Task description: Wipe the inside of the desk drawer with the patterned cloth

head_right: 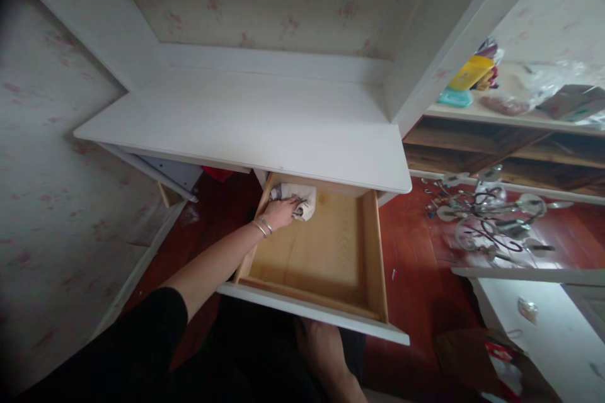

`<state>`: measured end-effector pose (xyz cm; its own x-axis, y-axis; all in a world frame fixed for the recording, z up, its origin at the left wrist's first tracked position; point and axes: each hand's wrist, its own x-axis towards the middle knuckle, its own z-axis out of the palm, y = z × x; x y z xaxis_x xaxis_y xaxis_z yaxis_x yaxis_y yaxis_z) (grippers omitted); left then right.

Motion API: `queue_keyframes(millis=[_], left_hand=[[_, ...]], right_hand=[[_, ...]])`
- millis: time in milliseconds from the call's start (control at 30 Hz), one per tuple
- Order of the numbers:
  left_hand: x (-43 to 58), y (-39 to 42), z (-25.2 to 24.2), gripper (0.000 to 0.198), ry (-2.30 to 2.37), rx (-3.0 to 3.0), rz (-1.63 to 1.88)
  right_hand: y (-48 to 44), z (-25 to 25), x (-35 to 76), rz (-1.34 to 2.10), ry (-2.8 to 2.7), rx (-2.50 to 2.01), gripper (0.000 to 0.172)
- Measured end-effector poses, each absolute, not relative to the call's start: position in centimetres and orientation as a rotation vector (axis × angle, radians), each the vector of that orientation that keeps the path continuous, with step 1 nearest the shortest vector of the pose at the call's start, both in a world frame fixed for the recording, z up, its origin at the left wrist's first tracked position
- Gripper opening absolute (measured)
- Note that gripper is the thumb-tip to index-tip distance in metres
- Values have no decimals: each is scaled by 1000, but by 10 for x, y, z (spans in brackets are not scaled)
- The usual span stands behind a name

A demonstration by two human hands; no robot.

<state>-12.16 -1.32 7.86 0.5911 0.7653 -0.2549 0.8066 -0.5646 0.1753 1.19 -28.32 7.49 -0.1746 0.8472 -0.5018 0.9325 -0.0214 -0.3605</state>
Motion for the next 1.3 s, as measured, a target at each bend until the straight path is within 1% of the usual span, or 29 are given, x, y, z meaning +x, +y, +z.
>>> queue_keyframes(millis=[100, 300, 533, 767, 900, 1100, 1200, 1300], left_hand=[[-115, -6, 73, 50, 1328, 2558, -215], [-97, -21, 67, 44, 1303, 2562, -226], [-38, -32, 65, 39, 1182, 2581, -199], [23, -45, 66, 46, 1020, 2601, -166], [25, -57, 73, 39, 924, 2621, -225], [7, -111, 84, 23, 620, 2642, -390], [-4, -128, 90, 25, 458, 2612, -484], [-20, -127, 97, 29, 459, 2570, -508]], right_hand=[[-283, 75, 11, -949, 2130, 1939, 36], [-284, 70, 13, -951, 2126, 1954, 36], [-283, 74, 11, -957, 2128, 1975, 36], [-283, 76, 12, -1068, 2094, 2052, 34], [-284, 73, 14, -1115, 2090, 2060, 34], [-283, 67, 16, -1101, 2129, 2028, 35], [-283, 66, 16, -1073, 2158, 2009, 36], [-282, 66, 15, -1050, 2171, 2023, 37]])
